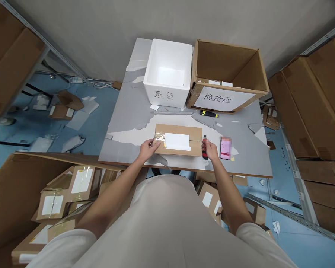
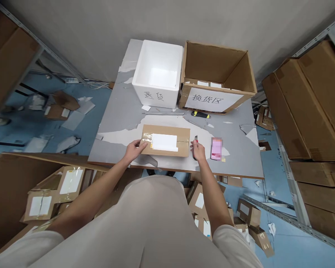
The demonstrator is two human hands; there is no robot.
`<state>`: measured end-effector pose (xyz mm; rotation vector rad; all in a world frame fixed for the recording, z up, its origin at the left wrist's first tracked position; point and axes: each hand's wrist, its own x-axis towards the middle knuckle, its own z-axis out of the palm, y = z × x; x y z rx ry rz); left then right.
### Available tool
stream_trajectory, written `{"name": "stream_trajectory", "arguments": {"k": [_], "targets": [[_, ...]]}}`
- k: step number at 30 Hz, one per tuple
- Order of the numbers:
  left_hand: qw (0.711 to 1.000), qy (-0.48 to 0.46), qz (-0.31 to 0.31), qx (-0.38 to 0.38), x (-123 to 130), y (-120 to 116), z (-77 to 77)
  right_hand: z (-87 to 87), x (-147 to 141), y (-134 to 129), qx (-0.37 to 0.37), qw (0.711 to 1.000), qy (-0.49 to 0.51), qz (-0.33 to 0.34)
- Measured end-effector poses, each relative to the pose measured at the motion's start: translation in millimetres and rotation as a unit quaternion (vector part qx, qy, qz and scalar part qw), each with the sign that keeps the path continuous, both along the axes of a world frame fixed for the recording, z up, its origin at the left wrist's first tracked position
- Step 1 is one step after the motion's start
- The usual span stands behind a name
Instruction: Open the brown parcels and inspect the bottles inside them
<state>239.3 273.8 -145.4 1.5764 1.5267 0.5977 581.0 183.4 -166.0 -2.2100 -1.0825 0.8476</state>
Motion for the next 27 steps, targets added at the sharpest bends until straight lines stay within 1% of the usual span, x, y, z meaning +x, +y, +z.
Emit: {"name": "stream_trajectory", "arguments": {"k": [2, 4, 7, 10, 12, 14, 16, 17, 19, 20, 21, 22, 23, 24, 25, 27], "targets": [[1.000, -0.003, 0.006, 0.010, -1, -2, -1.9, -11.3, 9, -4, -0.060, 0.995, -0.065, -0.042], [1.000, -0.005, 0.011, 0.027, -1, -5, -3.9, -22.9, 13, -9, -0.116, 0.986, -0.107, -0.061], [0.999, -0.004, 0.003, 0.051, -3, -9, -5.1, -38.4, 10, -12, -0.160, 0.980, -0.103, -0.067], [0.996, 0.003, -0.017, 0.092, -3, -16, -2.4, -47.6, 5, -11, -0.175, 0.978, -0.096, -0.067], [0.987, 0.027, -0.033, 0.156, -3, -24, 0.9, -48.5, 5, -9, -0.164, 0.981, -0.084, -0.061], [0.968, 0.058, -0.063, 0.236, -2, -32, 4.3, -43.7, 9, -7, -0.142, 0.987, -0.061, -0.053], [0.943, 0.077, -0.122, 0.301, -1, -40, 6.8, -31.0, 16, -3, -0.111, 0.992, -0.034, -0.050], [0.930, 0.080, -0.162, 0.321, -1, -43, 7.6, -21.1, 19, 0, -0.077, 0.996, -0.016, -0.052], [0.905, 0.084, -0.237, 0.344, 1, -47, 8.4, 6.3, 23, 6, 0.031, 0.998, 0.025, -0.043], [0.894, 0.088, -0.267, 0.350, 2, -47, 8.5, 23.1, 23, 10, 0.095, 0.994, 0.040, -0.026], [0.884, 0.094, -0.291, 0.354, 4, -46, 8.4, 40.9, 20, 15, 0.151, 0.987, 0.048, 0.007], [0.876, 0.100, -0.308, 0.357, 5, -45, 8.0, 58.9, 14, 19, 0.185, 0.980, 0.043, 0.055], [0.869, 0.107, -0.322, 0.361, 6, -43, 7.5, 75.9, 6, 25, 0.194, 0.974, 0.024, 0.113], [0.863, 0.112, -0.332, 0.364, 8, -41, 6.7, 91.0, -4, 30, 0.186, 0.965, 0.003, 0.184], [0.858, 0.117, -0.338, 0.367, 9, -39, 5.6, 103.5, -17, 36, 0.176, 0.951, -0.020, 0.253], [0.855, 0.124, -0.342, 0.370, 10, -36, 2.8, 119.2, -44, 48, 0.164, 0.908, -0.063, 0.380]]}}
